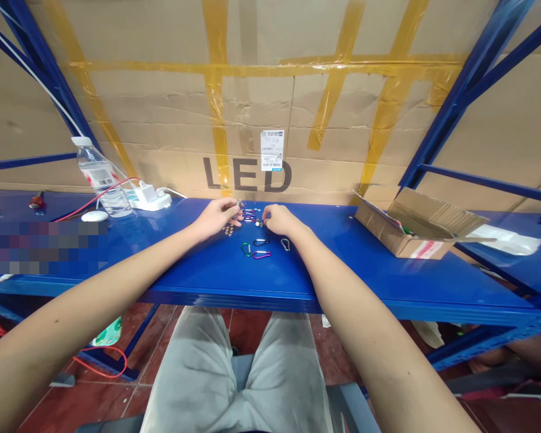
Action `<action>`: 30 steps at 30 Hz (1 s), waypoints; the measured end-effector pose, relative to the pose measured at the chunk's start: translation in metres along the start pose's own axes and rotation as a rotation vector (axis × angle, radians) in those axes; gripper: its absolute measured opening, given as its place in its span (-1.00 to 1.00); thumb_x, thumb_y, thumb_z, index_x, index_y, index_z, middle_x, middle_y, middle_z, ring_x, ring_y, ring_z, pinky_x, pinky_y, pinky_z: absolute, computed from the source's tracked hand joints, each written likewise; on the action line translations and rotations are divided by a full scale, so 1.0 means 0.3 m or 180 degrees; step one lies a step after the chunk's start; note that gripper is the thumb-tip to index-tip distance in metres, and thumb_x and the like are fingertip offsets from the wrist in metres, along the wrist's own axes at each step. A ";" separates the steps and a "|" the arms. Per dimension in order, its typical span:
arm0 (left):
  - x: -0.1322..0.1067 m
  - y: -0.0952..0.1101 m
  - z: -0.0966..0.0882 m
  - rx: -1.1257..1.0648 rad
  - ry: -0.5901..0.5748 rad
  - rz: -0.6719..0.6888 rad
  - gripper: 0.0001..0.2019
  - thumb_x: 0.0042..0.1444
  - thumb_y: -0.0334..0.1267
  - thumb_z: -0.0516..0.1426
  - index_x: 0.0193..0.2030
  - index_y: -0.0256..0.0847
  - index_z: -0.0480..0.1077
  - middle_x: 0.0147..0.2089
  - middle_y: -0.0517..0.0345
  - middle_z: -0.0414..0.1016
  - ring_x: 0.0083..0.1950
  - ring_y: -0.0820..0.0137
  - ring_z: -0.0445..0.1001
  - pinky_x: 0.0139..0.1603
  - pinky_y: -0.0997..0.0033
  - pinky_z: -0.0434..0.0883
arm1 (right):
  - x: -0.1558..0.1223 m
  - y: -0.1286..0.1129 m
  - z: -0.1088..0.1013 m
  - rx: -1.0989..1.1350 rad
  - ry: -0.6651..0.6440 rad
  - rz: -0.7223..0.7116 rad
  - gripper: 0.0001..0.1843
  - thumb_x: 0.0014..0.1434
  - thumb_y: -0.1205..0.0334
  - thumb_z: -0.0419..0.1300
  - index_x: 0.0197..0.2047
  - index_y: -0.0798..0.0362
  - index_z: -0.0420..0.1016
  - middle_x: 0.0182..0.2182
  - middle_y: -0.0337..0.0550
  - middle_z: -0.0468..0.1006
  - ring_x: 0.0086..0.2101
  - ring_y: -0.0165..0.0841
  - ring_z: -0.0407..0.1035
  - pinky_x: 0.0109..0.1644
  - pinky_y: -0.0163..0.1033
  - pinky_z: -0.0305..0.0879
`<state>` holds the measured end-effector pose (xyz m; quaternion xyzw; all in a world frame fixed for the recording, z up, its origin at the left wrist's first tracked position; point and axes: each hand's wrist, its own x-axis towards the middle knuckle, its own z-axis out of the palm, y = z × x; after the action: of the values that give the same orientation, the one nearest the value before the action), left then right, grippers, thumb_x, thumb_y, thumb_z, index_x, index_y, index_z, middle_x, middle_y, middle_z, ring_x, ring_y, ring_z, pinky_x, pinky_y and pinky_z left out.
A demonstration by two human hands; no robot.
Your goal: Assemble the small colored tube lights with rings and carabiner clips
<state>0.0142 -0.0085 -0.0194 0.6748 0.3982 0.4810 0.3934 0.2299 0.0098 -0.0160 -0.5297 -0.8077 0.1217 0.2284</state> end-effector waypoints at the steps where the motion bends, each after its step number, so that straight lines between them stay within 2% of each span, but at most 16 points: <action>1: 0.000 -0.001 0.000 0.0002 0.0006 0.0001 -0.92 0.32 -0.44 0.11 -0.21 -0.31 0.43 -0.34 0.12 0.46 -0.32 0.45 0.55 -0.31 0.41 0.59 | 0.001 0.002 -0.005 0.0026 0.0015 0.0022 -0.74 0.12 0.52 0.17 -0.21 0.10 0.62 -0.27 -0.05 0.67 -0.30 -0.29 0.50 -0.14 -0.26 0.35; 7: 0.004 -0.006 -0.004 0.0037 -0.0012 0.0067 -0.93 0.32 -0.39 0.13 -0.18 -0.31 0.44 -0.32 0.10 0.47 -0.30 0.44 0.55 -0.31 0.41 0.59 | 0.004 0.018 -0.026 0.0168 0.0333 0.0088 -0.77 0.13 0.53 0.16 -0.28 0.12 0.62 -0.26 -0.02 0.68 -0.26 -0.28 0.50 -0.09 -0.23 0.36; 12: 0.002 -0.004 -0.005 0.0101 -0.0023 0.0088 -0.93 0.32 -0.40 0.12 -0.17 -0.31 0.44 -0.33 0.10 0.48 -0.32 0.44 0.55 -0.31 0.40 0.59 | -0.008 -0.016 -0.011 0.0195 0.0121 -0.0229 -0.79 0.17 0.48 0.18 -0.24 0.11 0.64 -0.29 -0.07 0.68 -0.29 -0.30 0.51 -0.16 -0.26 0.35; 17: 0.001 -0.006 -0.006 0.0139 -0.0057 0.0129 -0.93 0.32 -0.37 0.13 -0.19 -0.30 0.43 -0.33 0.10 0.48 -0.32 0.45 0.55 -0.33 0.44 0.58 | -0.007 -0.049 0.023 -0.0504 0.0091 -0.0607 -0.89 0.18 0.35 0.28 -0.30 0.08 0.67 -0.27 -0.01 0.67 -0.22 -0.21 0.50 -0.08 -0.19 0.33; 20: 0.001 -0.008 -0.005 0.0124 -0.0053 0.0153 -0.93 0.31 -0.34 0.16 -0.20 -0.30 0.43 -0.33 0.10 0.48 -0.32 0.45 0.54 -0.32 0.43 0.58 | -0.003 -0.057 0.040 -0.0945 0.0172 -0.0644 -0.88 0.20 0.35 0.26 -0.31 0.09 0.65 -0.23 0.06 0.64 -0.15 -0.16 0.46 0.00 -0.14 0.30; 23: -0.002 -0.005 -0.003 0.0095 -0.0057 0.0159 -0.94 0.30 -0.35 0.15 -0.19 -0.30 0.43 -0.32 0.11 0.47 -0.32 0.45 0.54 -0.30 0.41 0.59 | -0.003 -0.064 0.049 -0.1090 0.0172 -0.0665 -0.88 0.22 0.36 0.23 -0.32 0.08 0.61 -0.22 0.06 0.61 -0.12 -0.14 0.42 0.04 -0.11 0.28; 27: -0.004 0.000 -0.003 0.0094 -0.0074 0.0161 -0.94 0.30 -0.36 0.16 -0.20 -0.30 0.43 -0.33 0.11 0.47 -0.33 0.45 0.53 -0.29 0.38 0.59 | -0.009 -0.077 0.049 -0.1035 0.0123 -0.0827 -0.92 0.14 0.41 0.24 -0.37 0.07 0.51 -0.23 0.05 0.58 -0.08 -0.10 0.38 0.04 -0.09 0.27; 30: -0.004 0.001 -0.006 0.0100 -0.0082 0.0179 -0.94 0.29 -0.35 0.17 -0.21 -0.30 0.42 -0.33 0.12 0.47 -0.34 0.46 0.53 -0.29 0.40 0.58 | -0.014 -0.085 0.042 -0.0540 0.0261 -0.0891 -0.90 0.08 0.43 0.24 -0.38 0.06 0.44 -0.28 -0.01 0.58 -0.12 -0.14 0.40 -0.01 -0.11 0.30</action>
<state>0.0122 -0.0094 -0.0192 0.6979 0.3815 0.4768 0.3742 0.2047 -0.0040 -0.0169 -0.4339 -0.8710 -0.0017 0.2304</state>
